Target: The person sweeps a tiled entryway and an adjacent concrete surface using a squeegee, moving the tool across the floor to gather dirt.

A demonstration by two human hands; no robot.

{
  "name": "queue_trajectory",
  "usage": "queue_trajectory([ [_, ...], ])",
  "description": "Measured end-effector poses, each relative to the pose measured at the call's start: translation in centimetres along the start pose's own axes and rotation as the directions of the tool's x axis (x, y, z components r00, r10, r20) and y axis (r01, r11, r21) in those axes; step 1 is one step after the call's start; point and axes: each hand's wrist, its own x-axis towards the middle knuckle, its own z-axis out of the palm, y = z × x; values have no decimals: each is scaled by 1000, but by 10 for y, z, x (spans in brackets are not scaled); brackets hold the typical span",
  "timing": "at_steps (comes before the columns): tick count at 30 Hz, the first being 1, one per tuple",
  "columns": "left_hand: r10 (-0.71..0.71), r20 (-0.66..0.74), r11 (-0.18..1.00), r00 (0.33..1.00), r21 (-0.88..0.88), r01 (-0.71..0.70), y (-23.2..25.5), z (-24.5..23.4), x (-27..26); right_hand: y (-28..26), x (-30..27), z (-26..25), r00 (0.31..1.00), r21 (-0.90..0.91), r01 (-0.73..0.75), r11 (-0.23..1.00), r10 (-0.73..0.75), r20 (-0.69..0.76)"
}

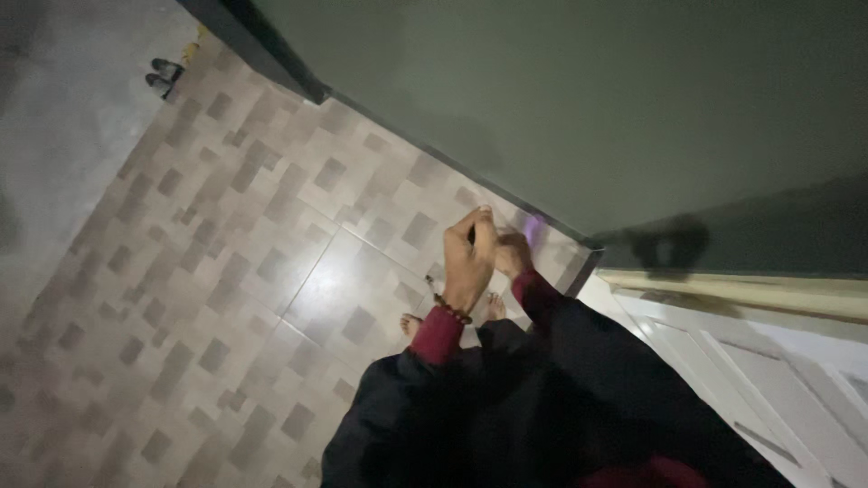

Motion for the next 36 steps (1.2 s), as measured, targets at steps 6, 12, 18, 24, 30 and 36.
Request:
queue_trajectory([
  [6, 36, 116, 988, 993, 147, -53, 54, -26, 28, -50, 79, 21, 995, 619, -60, 783, -4, 102],
  [12, 170, 110, 966, 979, 176, -187, 70, -42, 4, -72, 32, -7, 937, 440, 218, 871, -313, 154],
  [18, 18, 87, 948, 996, -318, 11, 30, -35, -12, -49, -46, -51, 958, -211, -92, 973, 145, 249],
  [24, -21, 26, 983, 999, -183, 25, -1, 37, -17, 29, -61, -55, 985, 66, -131, 989, 123, 119],
  [30, -156, 98, 986, 983, -41, 161, 41, 26, -15, 26, -32, -39, 990, 311, -92, 946, 55, 126],
  [36, 274, 394, 918, 878, 165, -360, 8, 14, 0, -24, 24, 7, 981, 579, 81, 812, -167, 97],
])
